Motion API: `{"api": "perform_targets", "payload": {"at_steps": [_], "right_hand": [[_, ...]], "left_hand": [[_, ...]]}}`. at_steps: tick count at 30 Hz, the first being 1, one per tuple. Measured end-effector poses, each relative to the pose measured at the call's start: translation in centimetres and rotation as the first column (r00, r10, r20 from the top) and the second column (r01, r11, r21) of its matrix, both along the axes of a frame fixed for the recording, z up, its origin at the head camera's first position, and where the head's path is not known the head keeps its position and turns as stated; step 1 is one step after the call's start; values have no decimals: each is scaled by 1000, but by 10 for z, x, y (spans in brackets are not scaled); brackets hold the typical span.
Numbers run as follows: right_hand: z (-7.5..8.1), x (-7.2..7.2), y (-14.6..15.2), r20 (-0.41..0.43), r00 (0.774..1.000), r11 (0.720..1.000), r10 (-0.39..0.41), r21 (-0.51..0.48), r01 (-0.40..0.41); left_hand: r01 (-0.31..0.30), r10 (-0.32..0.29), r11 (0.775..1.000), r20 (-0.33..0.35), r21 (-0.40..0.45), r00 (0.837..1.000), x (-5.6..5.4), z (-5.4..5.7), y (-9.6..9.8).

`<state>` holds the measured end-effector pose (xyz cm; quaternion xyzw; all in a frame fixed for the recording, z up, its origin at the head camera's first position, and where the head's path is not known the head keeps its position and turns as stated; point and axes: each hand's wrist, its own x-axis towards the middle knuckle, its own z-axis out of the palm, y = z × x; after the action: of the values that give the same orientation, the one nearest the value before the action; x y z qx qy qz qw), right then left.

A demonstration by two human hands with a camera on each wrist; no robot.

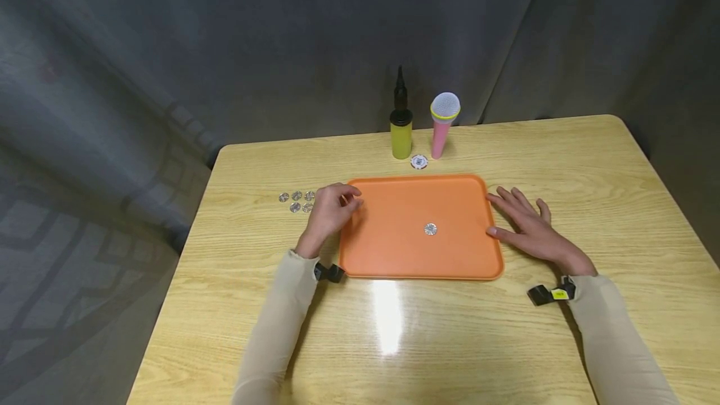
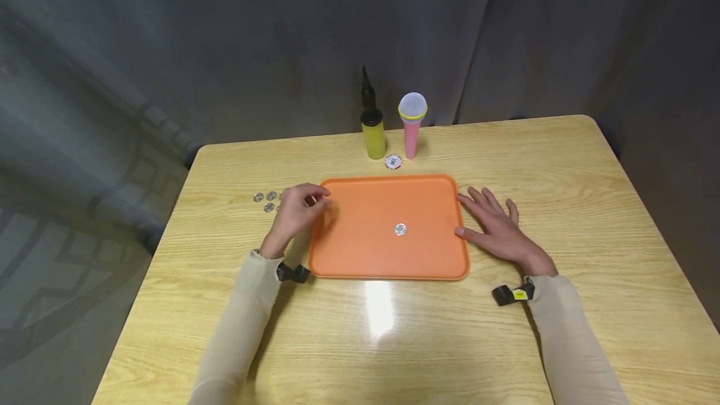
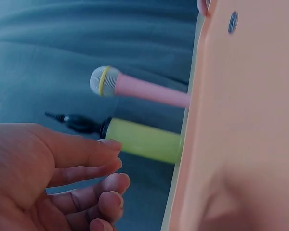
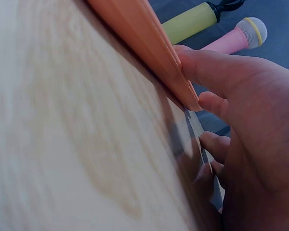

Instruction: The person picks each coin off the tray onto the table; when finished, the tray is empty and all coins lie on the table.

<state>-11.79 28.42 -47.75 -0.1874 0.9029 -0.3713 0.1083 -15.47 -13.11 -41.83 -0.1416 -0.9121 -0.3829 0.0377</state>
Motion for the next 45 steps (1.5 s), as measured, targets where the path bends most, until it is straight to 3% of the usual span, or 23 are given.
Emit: {"api": "perform_targets", "payload": {"at_steps": [12, 23, 30, 45], "right_hand": [[-1, 1, -2, -9, 1000, 1000, -1, -3, 1], [0, 0, -1, -10, 1000, 1000, 5, -7, -5], [-1, 0, -1, -5, 1000, 1000, 5, -6, -5], [-2, 0, 1, -2, 1000, 1000, 6, -10, -6]], "left_hand": [[104, -101, 991, 37, -90, 994, -1, 2, 33], [120, -112, 989, 85, -87, 990, -5, 3, 55], [171, -158, 982, 156, -75, 975, -8, 4, 73], [260, -237, 958, 182, -119, 954, -7, -3, 106]]}}
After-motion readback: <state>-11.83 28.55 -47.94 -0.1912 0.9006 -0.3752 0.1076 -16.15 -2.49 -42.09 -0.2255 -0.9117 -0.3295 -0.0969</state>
